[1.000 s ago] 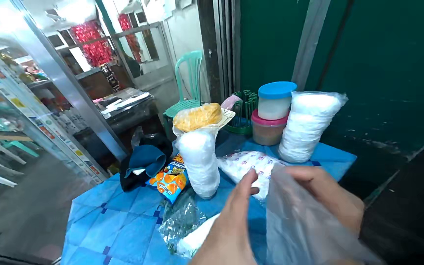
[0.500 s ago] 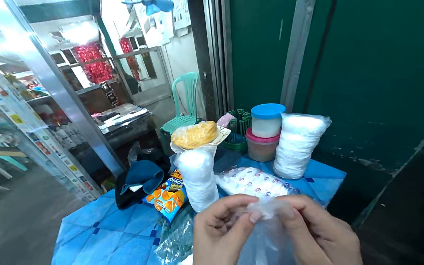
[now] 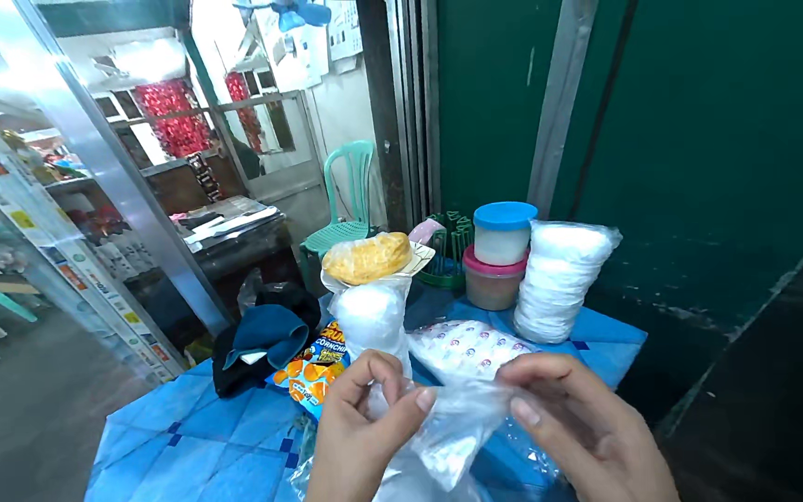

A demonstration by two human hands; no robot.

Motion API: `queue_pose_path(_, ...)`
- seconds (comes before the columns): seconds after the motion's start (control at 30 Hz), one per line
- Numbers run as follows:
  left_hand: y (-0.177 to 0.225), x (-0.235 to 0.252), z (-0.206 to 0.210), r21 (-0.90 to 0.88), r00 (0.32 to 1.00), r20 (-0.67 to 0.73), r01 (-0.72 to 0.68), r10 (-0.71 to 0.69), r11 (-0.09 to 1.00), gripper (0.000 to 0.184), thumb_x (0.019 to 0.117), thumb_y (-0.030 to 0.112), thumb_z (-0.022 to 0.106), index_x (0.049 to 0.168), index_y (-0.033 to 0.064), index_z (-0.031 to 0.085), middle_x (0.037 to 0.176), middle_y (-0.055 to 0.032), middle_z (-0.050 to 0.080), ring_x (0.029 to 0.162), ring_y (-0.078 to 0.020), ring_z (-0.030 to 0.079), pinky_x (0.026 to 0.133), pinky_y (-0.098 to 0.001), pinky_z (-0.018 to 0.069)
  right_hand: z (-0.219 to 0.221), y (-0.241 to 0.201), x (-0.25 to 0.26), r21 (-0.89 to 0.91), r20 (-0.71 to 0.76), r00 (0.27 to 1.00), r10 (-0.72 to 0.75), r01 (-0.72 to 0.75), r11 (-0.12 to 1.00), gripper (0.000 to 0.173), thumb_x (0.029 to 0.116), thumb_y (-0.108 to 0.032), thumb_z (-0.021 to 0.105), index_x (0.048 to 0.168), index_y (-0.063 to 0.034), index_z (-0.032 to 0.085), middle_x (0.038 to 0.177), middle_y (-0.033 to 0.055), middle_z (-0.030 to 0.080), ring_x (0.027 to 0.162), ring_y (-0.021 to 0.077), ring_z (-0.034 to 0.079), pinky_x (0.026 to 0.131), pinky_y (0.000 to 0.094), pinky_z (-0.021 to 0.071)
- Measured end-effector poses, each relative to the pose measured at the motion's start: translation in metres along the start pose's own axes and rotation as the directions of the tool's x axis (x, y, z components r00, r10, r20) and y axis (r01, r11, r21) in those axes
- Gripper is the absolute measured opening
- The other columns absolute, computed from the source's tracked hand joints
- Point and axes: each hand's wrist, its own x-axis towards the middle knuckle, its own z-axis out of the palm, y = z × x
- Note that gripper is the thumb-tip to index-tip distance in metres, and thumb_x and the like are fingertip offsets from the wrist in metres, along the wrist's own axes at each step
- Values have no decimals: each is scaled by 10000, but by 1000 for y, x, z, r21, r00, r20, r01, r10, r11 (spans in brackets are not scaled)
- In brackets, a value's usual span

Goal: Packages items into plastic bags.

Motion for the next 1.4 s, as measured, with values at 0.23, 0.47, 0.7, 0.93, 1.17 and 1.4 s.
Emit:
queue_pose_path(0.23,6,-2,5,-31,988,155,-23,27,999,218,891,85,761,1065,37,639,995,-104,734,845,-112,700,726,-236,576,8,3,1,-47,-14,999,-29,28,999,247,1026,-321,611,979,-120,746,904,-35,703,847,38,662,773,213,572)
queue_pose_path(0.47,-1,-7,5,29,820,563,105,-103,994,364,936,173,726,1227,-26,634,861,-7,674,747,-27,603,696,-211,517,6,9,2,-48,-32,996,-82,80,996,297,1048,-361,563,929,-159,745,996,-20,677,969,84,645,850,245,554)
queue_pose_path(0.7,-9,8,-34,-246,831,545,36,108,968,502,1016,569,487,899,152,741,1174,37,654,998,-22,608,831,-193,503,12,11,26,784,300,943,142,-329,527,358,994,-516,546,872,-221,707,663,-104,615,595,-11,606,622,180,550)
queue_pose_path(0.93,25,42,-68,188,977,-92,209,-195,960,297,1090,331,450,1266,201,651,1007,24,712,825,-37,669,699,-227,569,39,23,162,195,365,774,517,-607,771,199,1042,-211,579,1103,-47,673,889,51,683,717,109,651,671,283,570)
queue_pose_path(1.17,-50,46,-71,26,929,-244,294,-279,955,195,1014,122,477,1132,74,623,933,-44,645,830,-112,609,711,-288,527,59,62,166,-138,430,511,744,-777,614,182,1077,-153,480,1190,-63,591,757,39,589,556,86,535,494,222,436)
queue_pose_path(1.4,-83,39,-69,-503,795,-227,399,-562,767,416,1102,293,300,894,109,610,609,-3,585,475,-51,541,447,-197,467,64,79,140,-141,389,593,705,-718,681,158,1055,-93,505,1152,-38,617,738,44,624,524,74,493,482,222,381)
